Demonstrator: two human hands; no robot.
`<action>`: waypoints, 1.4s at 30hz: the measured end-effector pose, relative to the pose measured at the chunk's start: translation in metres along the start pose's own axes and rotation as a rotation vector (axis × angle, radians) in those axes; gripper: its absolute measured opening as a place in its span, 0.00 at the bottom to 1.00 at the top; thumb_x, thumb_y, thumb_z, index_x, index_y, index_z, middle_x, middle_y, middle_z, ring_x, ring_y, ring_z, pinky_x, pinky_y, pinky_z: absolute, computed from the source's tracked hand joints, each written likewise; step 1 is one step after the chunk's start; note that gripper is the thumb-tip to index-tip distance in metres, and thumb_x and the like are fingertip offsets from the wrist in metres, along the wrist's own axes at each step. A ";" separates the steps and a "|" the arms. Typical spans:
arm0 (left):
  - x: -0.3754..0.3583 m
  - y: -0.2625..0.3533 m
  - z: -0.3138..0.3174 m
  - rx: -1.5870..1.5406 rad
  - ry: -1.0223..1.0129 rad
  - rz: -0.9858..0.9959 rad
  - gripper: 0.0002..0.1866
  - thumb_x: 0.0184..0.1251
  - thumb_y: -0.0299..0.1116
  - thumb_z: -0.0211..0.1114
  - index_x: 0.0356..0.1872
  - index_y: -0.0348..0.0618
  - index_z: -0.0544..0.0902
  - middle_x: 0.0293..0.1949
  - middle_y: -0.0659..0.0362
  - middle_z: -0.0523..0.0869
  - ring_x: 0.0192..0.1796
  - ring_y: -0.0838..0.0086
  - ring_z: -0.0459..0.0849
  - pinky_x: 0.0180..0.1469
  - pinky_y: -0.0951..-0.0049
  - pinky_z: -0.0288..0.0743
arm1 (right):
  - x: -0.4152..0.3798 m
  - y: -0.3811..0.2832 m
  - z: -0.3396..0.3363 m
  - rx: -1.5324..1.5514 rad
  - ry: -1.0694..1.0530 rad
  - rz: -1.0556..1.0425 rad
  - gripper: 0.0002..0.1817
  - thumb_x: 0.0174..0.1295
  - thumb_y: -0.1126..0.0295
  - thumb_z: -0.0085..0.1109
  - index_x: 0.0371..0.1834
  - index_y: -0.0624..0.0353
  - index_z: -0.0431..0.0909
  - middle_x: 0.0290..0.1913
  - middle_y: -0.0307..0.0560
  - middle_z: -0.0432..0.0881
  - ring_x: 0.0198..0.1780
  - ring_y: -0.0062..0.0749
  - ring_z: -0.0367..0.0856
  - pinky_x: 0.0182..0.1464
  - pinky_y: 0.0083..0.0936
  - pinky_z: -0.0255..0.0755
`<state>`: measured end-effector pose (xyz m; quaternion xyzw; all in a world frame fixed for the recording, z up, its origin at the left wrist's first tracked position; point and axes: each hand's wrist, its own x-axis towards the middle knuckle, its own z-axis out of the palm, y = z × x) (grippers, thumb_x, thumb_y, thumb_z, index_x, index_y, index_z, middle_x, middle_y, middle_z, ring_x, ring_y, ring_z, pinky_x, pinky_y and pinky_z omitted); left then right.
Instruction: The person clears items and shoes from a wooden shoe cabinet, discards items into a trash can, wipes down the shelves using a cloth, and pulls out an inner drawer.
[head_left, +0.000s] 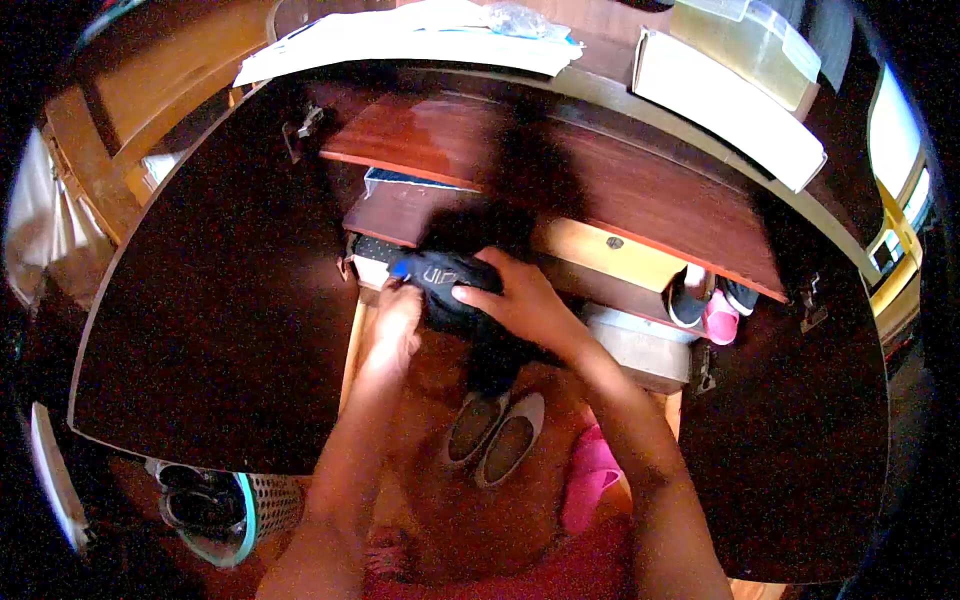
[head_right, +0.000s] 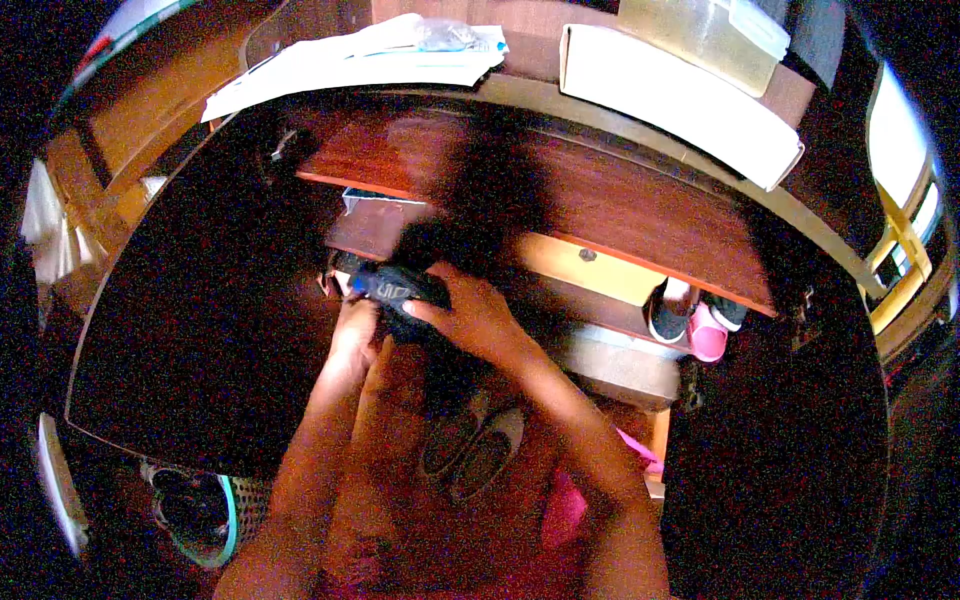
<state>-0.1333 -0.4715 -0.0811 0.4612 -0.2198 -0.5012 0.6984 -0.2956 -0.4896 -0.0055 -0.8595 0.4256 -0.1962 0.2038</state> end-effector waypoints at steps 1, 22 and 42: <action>0.003 -0.008 -0.005 0.033 0.053 -0.021 0.13 0.62 0.26 0.53 0.49 0.41 0.74 0.39 0.57 0.81 0.39 0.68 0.81 0.39 0.68 0.78 | -0.004 0.005 0.007 0.247 0.039 -0.012 0.30 0.52 0.50 0.63 0.50 0.61 0.71 0.38 0.58 0.80 0.42 0.40 0.80 0.48 0.30 0.71; -0.047 0.003 0.019 0.251 -0.389 -0.244 0.19 0.63 0.36 0.59 0.56 0.50 0.72 0.43 0.62 0.82 0.38 0.74 0.80 0.42 0.75 0.75 | -0.056 0.048 0.005 0.377 0.010 0.191 0.32 0.63 0.46 0.47 0.52 0.70 0.72 0.51 0.52 0.77 0.52 0.30 0.72 0.59 0.23 0.61; 0.034 -0.063 0.003 -0.034 -0.296 0.057 0.13 0.69 0.27 0.48 0.53 0.42 0.72 0.51 0.54 0.77 0.53 0.65 0.78 0.55 0.65 0.73 | -0.125 0.076 0.015 0.595 0.239 0.190 0.28 0.53 0.55 0.63 0.48 0.68 0.75 0.44 0.50 0.81 0.45 0.31 0.78 0.51 0.26 0.70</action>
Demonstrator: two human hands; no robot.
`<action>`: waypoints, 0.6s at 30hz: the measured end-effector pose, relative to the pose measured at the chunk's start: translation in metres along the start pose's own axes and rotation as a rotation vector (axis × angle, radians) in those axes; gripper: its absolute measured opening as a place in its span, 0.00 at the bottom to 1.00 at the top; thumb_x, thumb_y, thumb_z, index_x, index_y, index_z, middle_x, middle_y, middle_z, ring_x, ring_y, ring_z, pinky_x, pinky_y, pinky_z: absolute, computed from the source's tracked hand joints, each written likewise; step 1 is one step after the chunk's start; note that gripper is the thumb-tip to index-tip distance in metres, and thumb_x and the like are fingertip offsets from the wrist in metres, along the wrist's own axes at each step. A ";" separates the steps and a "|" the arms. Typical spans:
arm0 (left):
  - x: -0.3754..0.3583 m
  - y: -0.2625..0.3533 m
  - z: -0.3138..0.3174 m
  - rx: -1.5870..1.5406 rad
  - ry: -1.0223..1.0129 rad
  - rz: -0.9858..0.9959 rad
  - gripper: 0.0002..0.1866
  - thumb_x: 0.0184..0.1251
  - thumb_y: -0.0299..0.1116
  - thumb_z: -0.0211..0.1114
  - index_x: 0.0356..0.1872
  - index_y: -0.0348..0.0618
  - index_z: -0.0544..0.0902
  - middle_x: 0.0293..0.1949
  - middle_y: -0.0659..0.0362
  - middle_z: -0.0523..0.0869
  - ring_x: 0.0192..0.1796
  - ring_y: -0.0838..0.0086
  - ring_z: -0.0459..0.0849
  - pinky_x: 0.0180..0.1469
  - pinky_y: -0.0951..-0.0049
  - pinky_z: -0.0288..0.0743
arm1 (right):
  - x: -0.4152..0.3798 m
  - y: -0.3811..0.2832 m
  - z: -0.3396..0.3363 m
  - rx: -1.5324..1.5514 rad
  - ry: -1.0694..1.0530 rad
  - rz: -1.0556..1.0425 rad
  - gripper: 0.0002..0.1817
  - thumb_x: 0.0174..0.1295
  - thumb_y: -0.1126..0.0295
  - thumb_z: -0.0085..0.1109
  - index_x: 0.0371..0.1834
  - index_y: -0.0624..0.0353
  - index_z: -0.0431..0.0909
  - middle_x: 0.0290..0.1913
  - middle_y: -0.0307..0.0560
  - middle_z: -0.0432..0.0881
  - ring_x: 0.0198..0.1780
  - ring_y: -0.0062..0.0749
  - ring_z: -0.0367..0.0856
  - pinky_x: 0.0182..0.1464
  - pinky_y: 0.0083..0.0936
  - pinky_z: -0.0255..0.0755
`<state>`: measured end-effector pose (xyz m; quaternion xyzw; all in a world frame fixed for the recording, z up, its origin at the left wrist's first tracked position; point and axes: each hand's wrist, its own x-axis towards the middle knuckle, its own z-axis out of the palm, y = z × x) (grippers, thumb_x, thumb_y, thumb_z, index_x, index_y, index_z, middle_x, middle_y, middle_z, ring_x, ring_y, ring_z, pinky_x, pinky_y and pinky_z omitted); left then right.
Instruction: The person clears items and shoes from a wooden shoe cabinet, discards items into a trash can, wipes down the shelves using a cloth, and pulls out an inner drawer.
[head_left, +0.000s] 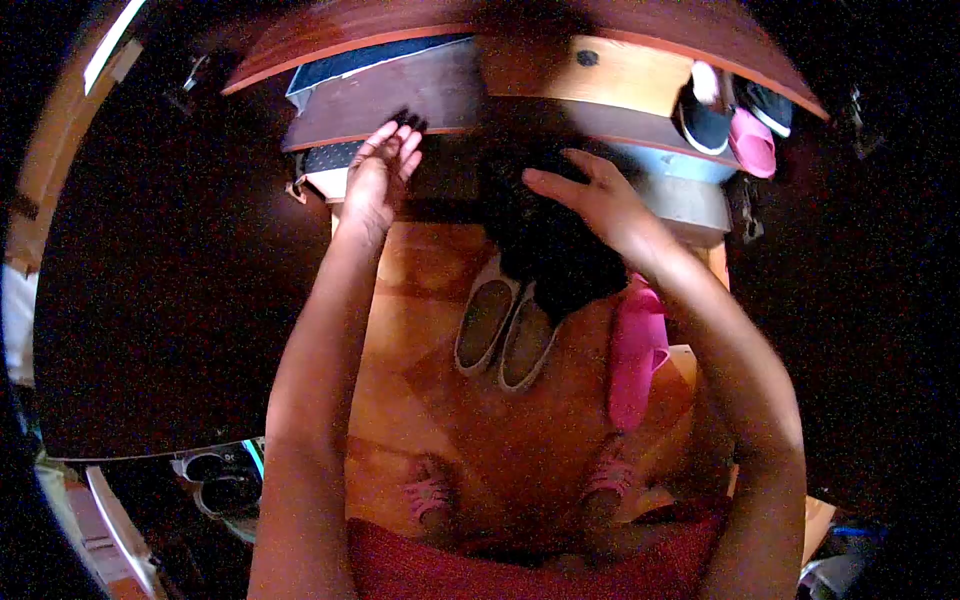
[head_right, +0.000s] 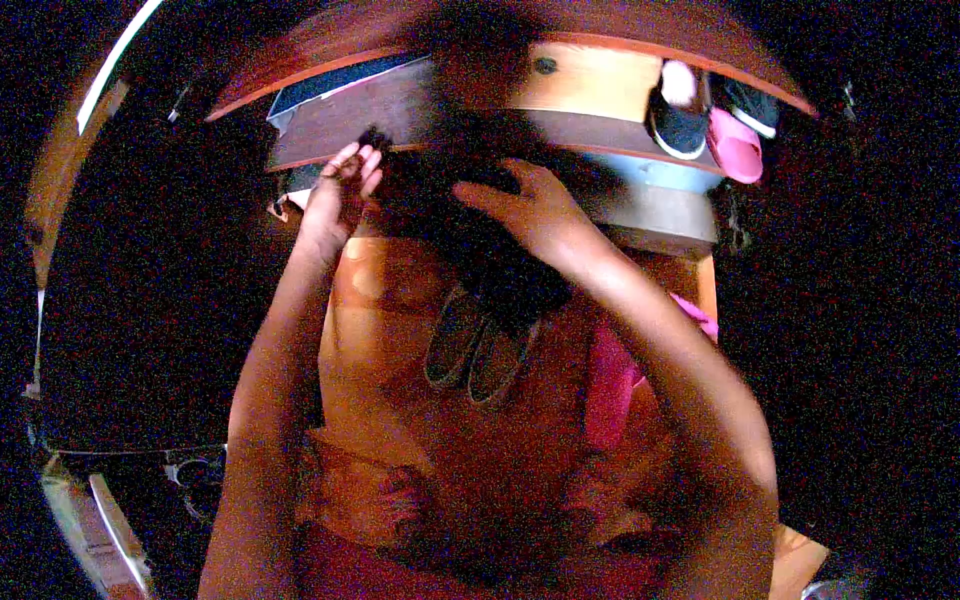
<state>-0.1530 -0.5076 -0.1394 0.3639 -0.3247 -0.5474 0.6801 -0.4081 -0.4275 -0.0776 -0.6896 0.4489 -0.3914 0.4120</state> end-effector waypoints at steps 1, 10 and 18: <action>-0.006 0.002 0.002 -0.026 0.004 0.026 0.13 0.69 0.27 0.47 0.52 0.42 0.72 0.52 0.54 0.77 0.54 0.64 0.77 0.56 0.64 0.72 | -0.007 0.003 0.000 -0.003 0.005 0.000 0.28 0.53 0.55 0.63 0.48 0.68 0.75 0.44 0.50 0.81 0.45 0.31 0.78 0.51 0.26 0.70; -0.036 0.031 0.066 0.011 0.041 0.121 0.15 0.67 0.24 0.51 0.54 0.45 0.70 0.49 0.59 0.77 0.48 0.71 0.78 0.46 0.70 0.75 | -0.082 -0.036 -0.013 0.228 -0.034 0.129 0.23 0.55 0.58 0.62 0.47 0.65 0.75 0.42 0.46 0.82 0.42 0.28 0.79 0.48 0.22 0.71; -0.066 0.073 0.076 0.468 -0.043 0.463 0.20 0.63 0.27 0.57 0.57 0.43 0.69 0.50 0.59 0.77 0.51 0.69 0.72 0.55 0.71 0.64 | -0.142 -0.070 -0.006 0.196 0.163 0.209 0.28 0.53 0.60 0.65 0.54 0.60 0.69 0.47 0.46 0.77 0.46 0.28 0.75 0.51 0.23 0.66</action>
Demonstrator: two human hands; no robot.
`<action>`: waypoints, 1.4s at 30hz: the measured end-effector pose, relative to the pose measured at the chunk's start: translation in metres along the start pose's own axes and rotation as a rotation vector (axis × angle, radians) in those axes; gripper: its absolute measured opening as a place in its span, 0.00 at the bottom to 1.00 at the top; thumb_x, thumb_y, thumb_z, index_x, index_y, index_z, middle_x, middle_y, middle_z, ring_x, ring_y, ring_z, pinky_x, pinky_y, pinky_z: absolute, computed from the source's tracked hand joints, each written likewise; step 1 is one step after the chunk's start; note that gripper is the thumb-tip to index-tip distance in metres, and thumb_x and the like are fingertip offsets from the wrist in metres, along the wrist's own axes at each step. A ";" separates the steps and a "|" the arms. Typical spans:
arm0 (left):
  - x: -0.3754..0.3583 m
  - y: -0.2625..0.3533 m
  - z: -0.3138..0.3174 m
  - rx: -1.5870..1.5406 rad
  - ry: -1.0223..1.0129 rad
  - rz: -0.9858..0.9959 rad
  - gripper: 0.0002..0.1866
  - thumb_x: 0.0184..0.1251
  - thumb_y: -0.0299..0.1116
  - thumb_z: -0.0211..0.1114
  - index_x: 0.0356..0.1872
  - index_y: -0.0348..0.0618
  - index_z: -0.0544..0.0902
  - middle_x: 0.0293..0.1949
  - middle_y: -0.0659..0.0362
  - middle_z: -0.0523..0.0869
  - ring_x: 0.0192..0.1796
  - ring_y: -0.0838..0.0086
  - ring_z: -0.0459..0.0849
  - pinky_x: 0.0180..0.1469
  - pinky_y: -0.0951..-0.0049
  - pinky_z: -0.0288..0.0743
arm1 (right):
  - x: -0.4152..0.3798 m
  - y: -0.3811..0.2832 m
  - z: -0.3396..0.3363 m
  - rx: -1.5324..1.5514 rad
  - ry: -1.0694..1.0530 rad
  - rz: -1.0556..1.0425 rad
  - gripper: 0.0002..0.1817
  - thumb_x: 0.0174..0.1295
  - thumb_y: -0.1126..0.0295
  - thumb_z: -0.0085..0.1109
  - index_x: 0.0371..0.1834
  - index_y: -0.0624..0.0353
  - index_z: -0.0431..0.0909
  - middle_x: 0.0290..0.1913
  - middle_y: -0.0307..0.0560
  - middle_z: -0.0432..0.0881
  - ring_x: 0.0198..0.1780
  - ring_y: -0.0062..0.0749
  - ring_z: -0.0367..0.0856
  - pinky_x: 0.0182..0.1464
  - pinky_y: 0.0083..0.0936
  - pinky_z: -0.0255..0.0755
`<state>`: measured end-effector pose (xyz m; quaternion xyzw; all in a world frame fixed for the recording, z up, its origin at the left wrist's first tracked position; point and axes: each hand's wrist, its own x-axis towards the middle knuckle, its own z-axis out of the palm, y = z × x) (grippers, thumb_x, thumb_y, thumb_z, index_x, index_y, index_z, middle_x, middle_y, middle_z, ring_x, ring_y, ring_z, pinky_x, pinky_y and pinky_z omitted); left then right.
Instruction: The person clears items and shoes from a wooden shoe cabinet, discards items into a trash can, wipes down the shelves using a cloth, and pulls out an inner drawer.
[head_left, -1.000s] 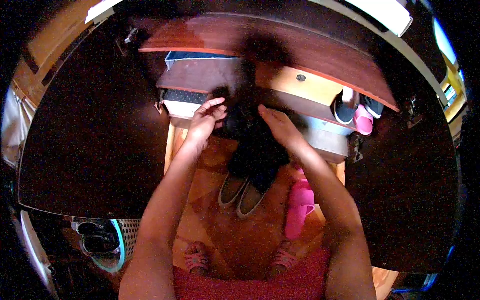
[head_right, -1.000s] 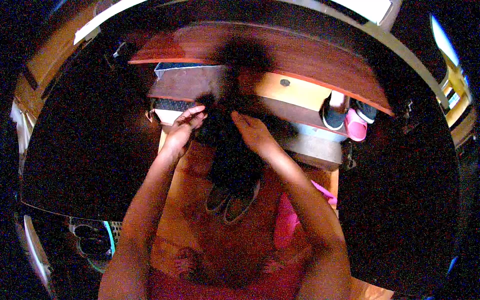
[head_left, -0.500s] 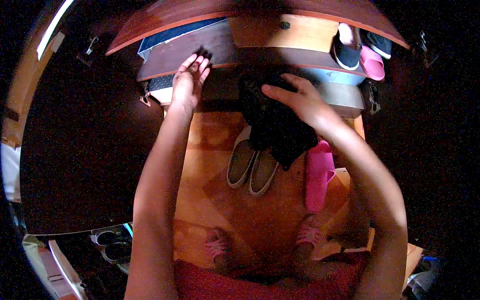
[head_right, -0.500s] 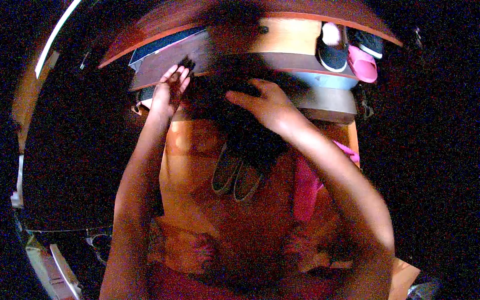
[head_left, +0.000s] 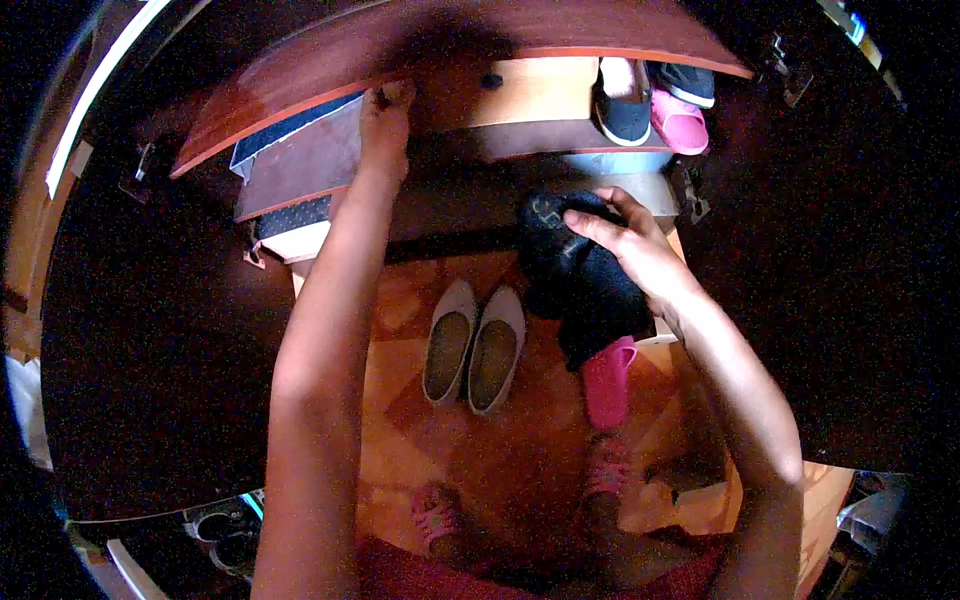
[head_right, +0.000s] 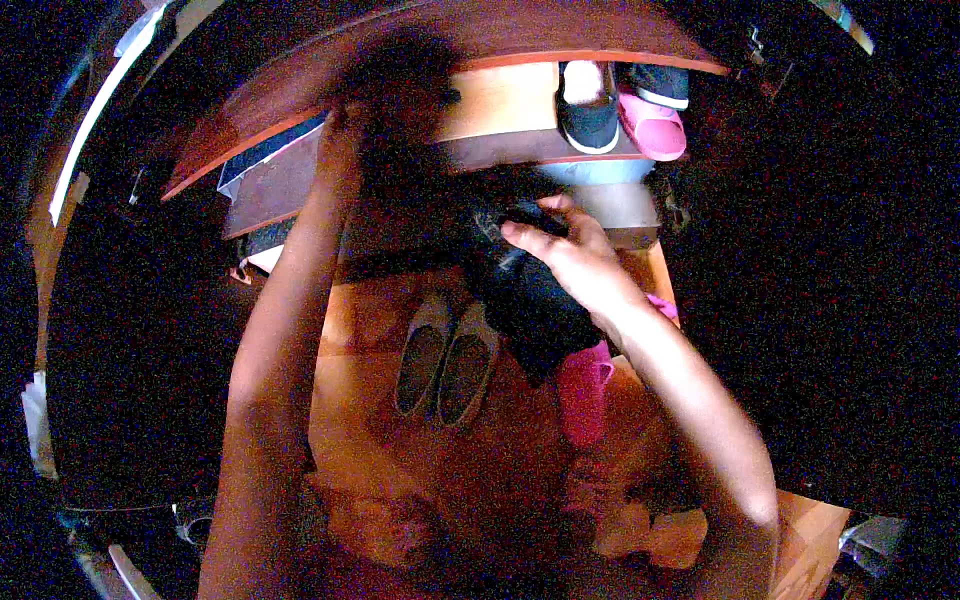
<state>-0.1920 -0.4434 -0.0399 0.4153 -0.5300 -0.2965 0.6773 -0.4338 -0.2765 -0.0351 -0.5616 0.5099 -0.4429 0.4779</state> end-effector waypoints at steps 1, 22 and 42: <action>0.017 -0.014 0.025 -0.105 0.083 0.040 0.20 0.63 0.28 0.57 0.57 0.43 0.69 0.51 0.59 0.77 0.52 0.68 0.72 0.56 0.71 0.64 | 0.020 0.008 -0.012 0.012 0.027 -0.012 0.35 0.52 0.58 0.66 0.60 0.60 0.64 0.53 0.50 0.74 0.53 0.32 0.72 0.58 0.24 0.63; 0.020 -0.011 -0.021 0.065 -0.021 -0.021 0.34 0.55 0.22 0.57 0.66 0.38 0.57 0.65 0.51 0.63 0.66 0.61 0.60 0.68 0.67 0.52 | 0.111 -0.042 -0.003 -0.007 0.235 -0.195 0.54 0.43 0.67 0.71 0.69 0.67 0.42 0.56 0.55 0.73 0.58 0.36 0.70 0.61 0.26 0.60; -0.071 0.035 -0.007 -0.266 -0.001 -0.209 0.30 0.60 0.28 0.55 0.65 0.40 0.60 0.63 0.53 0.65 0.65 0.67 0.62 0.67 0.70 0.51 | 0.043 -0.018 -0.054 -0.093 0.097 -0.027 0.47 0.46 0.67 0.70 0.67 0.62 0.51 0.58 0.51 0.70 0.58 0.32 0.69 0.63 0.26 0.58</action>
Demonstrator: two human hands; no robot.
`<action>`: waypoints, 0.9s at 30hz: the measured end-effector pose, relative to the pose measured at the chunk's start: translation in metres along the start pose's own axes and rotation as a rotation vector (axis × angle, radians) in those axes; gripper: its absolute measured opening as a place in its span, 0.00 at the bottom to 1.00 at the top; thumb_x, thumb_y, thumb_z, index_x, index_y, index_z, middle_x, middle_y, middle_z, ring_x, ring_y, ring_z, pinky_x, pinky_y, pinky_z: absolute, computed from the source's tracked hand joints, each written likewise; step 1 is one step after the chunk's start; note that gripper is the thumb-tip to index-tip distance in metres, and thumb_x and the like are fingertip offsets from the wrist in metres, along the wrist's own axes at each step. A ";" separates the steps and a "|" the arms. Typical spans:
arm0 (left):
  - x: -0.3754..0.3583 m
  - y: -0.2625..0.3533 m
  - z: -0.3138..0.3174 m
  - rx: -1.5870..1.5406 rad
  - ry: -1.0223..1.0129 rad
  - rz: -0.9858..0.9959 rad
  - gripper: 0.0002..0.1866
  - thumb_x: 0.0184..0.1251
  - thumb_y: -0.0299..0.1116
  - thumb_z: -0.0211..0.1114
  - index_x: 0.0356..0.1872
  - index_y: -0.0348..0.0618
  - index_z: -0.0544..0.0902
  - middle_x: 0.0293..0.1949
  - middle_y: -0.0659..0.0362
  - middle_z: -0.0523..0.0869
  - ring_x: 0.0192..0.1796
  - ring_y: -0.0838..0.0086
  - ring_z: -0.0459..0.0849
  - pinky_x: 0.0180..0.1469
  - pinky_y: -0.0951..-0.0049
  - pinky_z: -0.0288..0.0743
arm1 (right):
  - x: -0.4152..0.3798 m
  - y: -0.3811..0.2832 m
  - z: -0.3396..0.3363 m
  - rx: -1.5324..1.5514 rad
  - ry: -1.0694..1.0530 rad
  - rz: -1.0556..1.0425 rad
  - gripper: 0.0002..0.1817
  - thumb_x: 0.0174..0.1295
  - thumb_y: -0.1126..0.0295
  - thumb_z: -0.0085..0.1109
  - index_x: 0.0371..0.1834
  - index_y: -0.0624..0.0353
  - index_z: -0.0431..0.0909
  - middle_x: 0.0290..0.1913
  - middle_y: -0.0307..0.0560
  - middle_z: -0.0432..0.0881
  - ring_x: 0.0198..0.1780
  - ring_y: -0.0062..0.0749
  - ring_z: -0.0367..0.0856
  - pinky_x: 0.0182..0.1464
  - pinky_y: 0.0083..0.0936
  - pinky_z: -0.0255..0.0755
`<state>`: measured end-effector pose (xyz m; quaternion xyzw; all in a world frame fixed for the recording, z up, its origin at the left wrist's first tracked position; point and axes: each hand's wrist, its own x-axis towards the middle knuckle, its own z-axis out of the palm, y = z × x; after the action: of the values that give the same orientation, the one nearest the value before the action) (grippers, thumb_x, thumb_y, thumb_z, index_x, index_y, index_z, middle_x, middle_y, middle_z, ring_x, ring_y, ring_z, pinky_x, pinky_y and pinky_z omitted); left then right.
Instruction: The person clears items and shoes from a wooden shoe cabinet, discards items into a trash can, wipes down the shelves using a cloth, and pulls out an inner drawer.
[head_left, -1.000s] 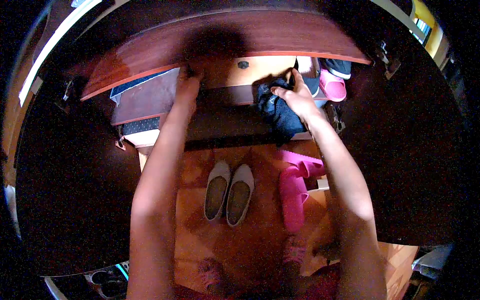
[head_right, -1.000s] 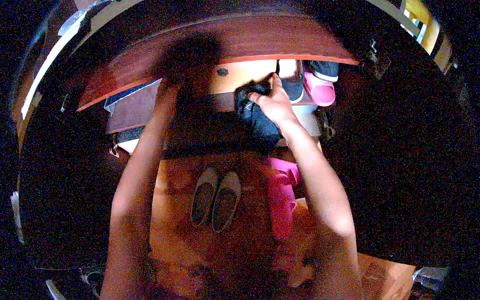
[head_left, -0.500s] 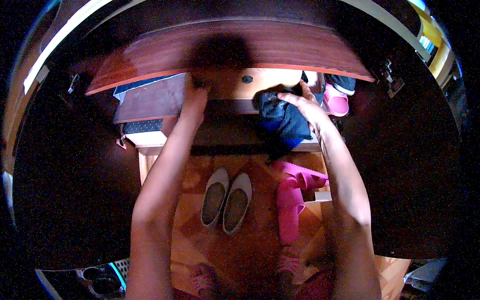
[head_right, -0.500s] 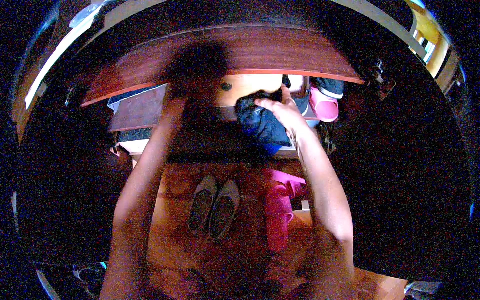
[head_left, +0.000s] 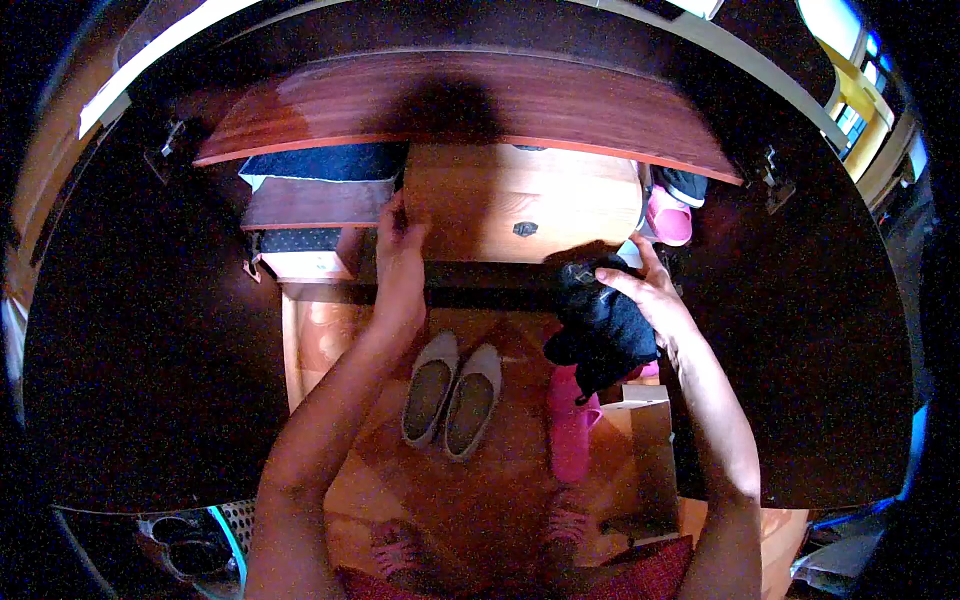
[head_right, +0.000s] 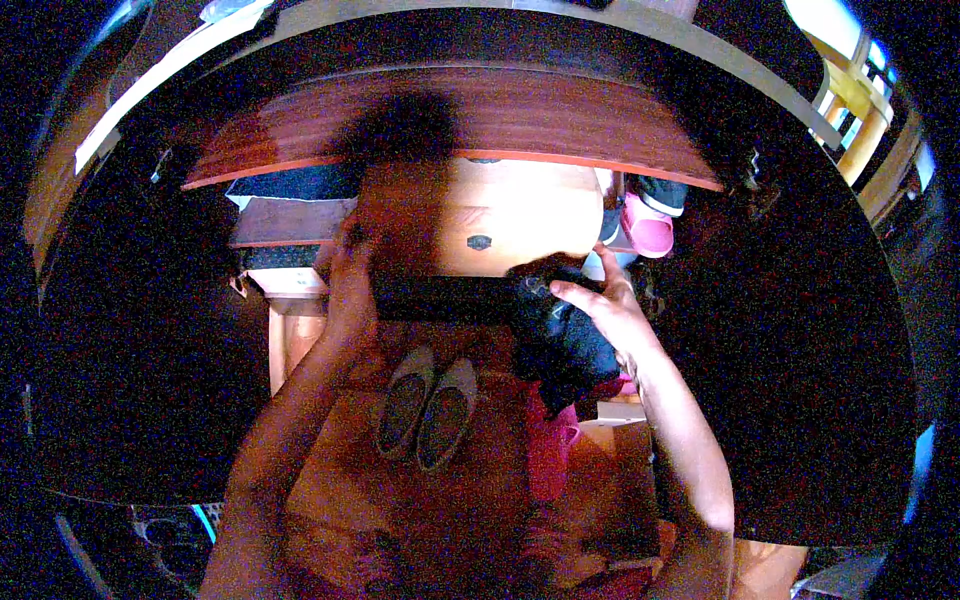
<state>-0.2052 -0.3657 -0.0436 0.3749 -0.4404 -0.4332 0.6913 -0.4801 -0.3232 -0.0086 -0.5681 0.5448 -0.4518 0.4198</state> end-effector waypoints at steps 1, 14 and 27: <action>0.005 0.001 0.001 0.002 0.046 -0.043 0.27 0.63 0.33 0.56 0.63 0.39 0.62 0.62 0.54 0.67 0.64 0.67 0.63 0.66 0.70 0.53 | 0.005 0.001 -0.002 0.032 0.003 0.007 0.44 0.47 0.70 0.69 0.67 0.62 0.52 0.56 0.50 0.72 0.56 0.31 0.71 0.61 0.25 0.60; 0.015 0.008 -0.003 -0.049 -0.074 -0.154 0.30 0.65 0.49 0.54 0.62 0.40 0.65 0.63 0.57 0.67 0.64 0.68 0.63 0.66 0.70 0.51 | 0.009 -0.006 -0.003 -0.041 -0.005 -0.010 0.38 0.51 0.77 0.64 0.65 0.64 0.55 0.56 0.50 0.71 0.51 0.29 0.75 0.56 0.22 0.69; -0.124 0.012 -0.070 0.419 -0.188 0.015 0.31 0.65 0.46 0.56 0.64 0.42 0.61 0.63 0.54 0.65 0.65 0.65 0.61 0.66 0.68 0.52 | -0.131 -0.017 -0.004 -0.250 -0.097 -0.019 0.42 0.49 0.67 0.69 0.65 0.62 0.55 0.60 0.52 0.67 0.64 0.41 0.61 0.63 0.32 0.59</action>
<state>-0.1658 -0.2372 -0.0912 0.4648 -0.5860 -0.3603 0.5574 -0.4801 -0.1916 0.0017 -0.6425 0.5703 -0.3564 0.3674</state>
